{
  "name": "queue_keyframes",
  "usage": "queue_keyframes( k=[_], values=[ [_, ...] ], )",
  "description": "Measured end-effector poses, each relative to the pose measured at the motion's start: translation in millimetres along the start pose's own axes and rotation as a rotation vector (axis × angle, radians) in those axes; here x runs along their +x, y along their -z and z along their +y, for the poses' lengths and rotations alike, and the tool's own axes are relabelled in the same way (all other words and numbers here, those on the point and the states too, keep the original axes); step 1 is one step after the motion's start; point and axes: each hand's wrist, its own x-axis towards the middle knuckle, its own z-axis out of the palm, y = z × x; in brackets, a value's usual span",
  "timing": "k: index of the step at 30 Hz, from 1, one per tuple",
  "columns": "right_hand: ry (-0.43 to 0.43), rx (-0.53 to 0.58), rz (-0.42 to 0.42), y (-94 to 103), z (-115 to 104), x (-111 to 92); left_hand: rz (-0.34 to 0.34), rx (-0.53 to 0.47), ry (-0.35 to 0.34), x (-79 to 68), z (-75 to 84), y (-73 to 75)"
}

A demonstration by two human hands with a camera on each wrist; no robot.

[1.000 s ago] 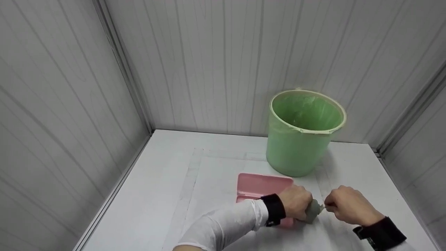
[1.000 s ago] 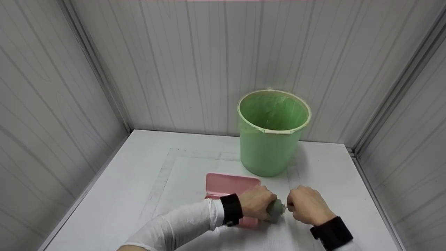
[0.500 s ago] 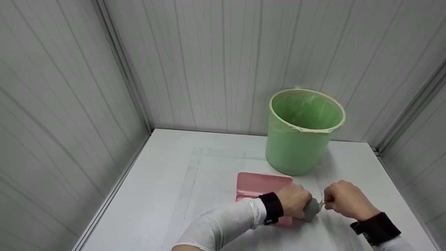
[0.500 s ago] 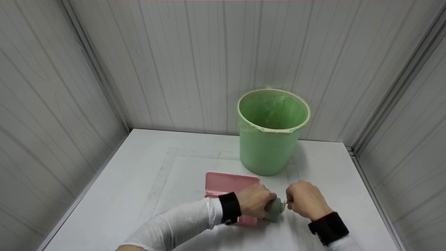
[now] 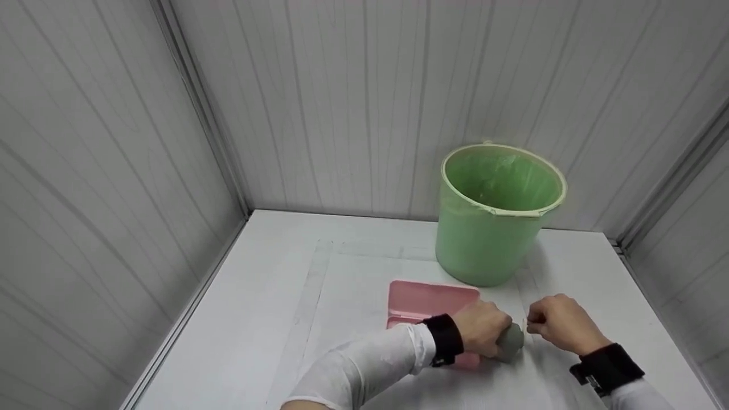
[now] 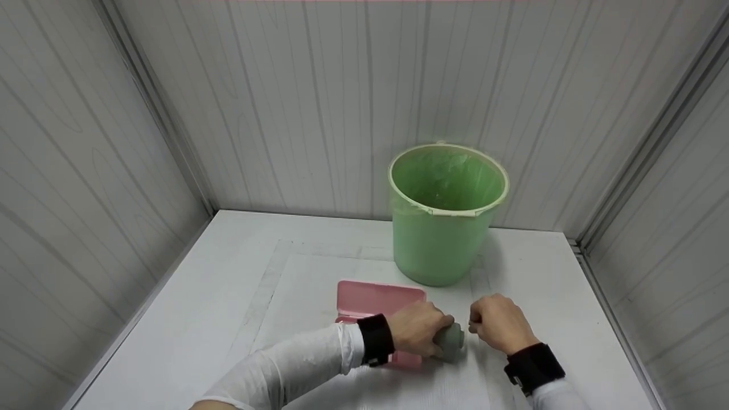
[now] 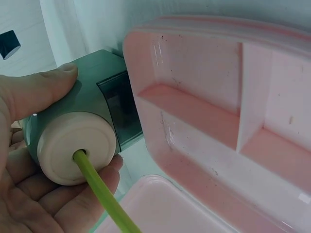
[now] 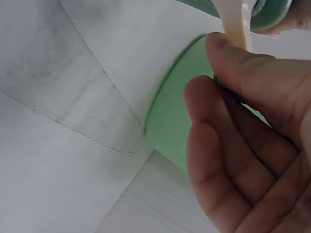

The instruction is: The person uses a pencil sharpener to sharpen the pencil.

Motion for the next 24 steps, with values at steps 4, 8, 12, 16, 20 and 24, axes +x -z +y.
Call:
queue_keyframes(
  k=[4, 8, 12, 16, 20, 24],
  values=[
    [-0.013, 0.024, -0.004, -4.8, 3.2, 1.2, 0.018, -0.01, -0.01, -0.1, -2.6, -0.5],
    [-0.015, 0.061, -0.034, -10.9, 8.9, -1.6, 0.006, -0.027, -0.002, 1.7, 0.2, -1.9],
    [-0.021, 0.092, -0.052, -15.8, 12.8, -4.3, -0.003, -0.029, 0.009, 3.0, 2.8, -1.7],
    [-0.024, 0.1, -0.052, -19.7, 14.3, -3.8, 0.001, -0.017, 0.01, 2.2, 1.9, -1.9],
    [-0.021, 0.107, -0.074, -21.9, 13.4, -1.5, -0.011, -0.031, 0.012, 1.0, 0.4, -2.0],
    [-0.014, 0.117, -0.088, -23.8, 13.0, 0.4, -0.019, -0.042, 0.014, 0.4, -0.3, -1.5]
  ],
)
